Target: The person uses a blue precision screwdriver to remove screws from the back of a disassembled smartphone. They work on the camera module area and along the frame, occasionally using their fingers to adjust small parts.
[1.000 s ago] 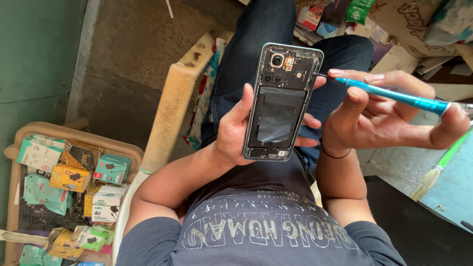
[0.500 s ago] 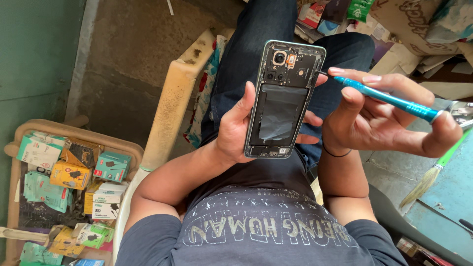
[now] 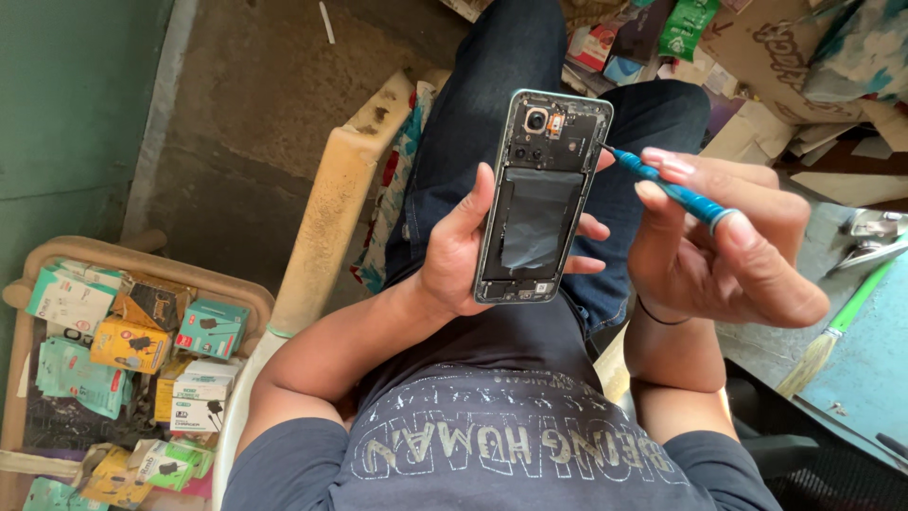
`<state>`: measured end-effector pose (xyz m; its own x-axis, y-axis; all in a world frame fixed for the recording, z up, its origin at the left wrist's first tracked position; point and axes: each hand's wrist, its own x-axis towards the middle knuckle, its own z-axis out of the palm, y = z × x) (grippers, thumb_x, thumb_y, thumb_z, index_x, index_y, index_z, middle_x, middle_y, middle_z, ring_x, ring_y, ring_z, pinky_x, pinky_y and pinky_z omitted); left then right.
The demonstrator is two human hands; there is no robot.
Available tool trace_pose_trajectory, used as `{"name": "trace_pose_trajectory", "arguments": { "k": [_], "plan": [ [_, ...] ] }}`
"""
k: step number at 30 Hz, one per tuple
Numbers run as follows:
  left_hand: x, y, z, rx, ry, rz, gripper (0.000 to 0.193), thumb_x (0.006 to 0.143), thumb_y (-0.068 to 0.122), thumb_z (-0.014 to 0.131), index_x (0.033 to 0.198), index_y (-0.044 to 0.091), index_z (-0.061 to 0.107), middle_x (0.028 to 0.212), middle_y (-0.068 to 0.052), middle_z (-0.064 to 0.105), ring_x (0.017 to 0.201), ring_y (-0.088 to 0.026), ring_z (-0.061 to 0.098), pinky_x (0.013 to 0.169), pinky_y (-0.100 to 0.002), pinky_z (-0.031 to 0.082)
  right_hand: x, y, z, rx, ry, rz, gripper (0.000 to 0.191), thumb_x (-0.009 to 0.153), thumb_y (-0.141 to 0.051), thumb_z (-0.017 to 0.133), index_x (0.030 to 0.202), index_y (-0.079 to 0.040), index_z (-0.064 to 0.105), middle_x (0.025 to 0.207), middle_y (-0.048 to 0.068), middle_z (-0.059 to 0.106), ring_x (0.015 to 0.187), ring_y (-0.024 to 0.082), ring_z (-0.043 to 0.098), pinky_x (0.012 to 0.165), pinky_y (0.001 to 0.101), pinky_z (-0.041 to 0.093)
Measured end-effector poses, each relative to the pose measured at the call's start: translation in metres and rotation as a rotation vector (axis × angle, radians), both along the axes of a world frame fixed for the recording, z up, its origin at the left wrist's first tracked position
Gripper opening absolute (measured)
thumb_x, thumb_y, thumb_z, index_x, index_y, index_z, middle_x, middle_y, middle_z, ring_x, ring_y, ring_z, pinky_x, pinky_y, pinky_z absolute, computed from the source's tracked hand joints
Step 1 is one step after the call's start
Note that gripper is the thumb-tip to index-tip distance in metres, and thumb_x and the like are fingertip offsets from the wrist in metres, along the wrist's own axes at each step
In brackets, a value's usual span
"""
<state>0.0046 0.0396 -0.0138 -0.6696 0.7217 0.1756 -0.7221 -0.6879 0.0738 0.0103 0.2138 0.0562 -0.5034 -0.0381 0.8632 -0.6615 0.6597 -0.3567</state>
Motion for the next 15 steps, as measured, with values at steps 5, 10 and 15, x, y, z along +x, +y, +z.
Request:
{"name": "trace_pose_trajectory", "arguments": {
  "k": [5, 10, 15],
  "plan": [
    [-0.002, 0.002, -0.002, 0.022, 0.016, 0.017, 0.074, 0.115, 0.059, 0.03, 0.167, 0.007, 0.021, 0.172, -0.014, 0.021, 0.133, -0.03, 0.055, 0.112, -0.054, 0.05, 0.004, -0.003, -0.001, -0.156, -0.132, 0.046, 0.043, 0.111, 0.002, 0.064, 0.135, -0.014, 0.032, 0.126, 0.025, 0.063, 0.101, 0.037, 0.075, 0.089, 0.0365, 0.068],
    [-0.004, 0.001, -0.002, 0.021, 0.026, 0.013, 0.075, 0.114, 0.059, 0.031, 0.167, 0.006, 0.02, 0.172, -0.015, 0.021, 0.132, -0.03, 0.055, 0.112, -0.055, 0.05, -0.003, -0.002, 0.004, -0.058, -0.024, -0.049, 0.055, 0.092, 0.008, 0.073, 0.125, -0.011, 0.033, 0.104, 0.022, 0.059, 0.081, 0.034, 0.073, 0.071, 0.0401, 0.068],
    [-0.002, 0.001, 0.0, 0.0, 0.042, 0.007, 0.075, 0.114, 0.059, 0.032, 0.167, 0.007, 0.02, 0.173, -0.015, 0.02, 0.132, -0.03, 0.056, 0.112, -0.053, 0.05, 0.0, -0.004, 0.009, -0.039, -0.122, 0.025, 0.06, 0.1, 0.009, 0.07, 0.135, -0.015, 0.028, 0.116, 0.023, 0.065, 0.09, 0.032, 0.076, 0.069, 0.0331, 0.063]
  ]
}}
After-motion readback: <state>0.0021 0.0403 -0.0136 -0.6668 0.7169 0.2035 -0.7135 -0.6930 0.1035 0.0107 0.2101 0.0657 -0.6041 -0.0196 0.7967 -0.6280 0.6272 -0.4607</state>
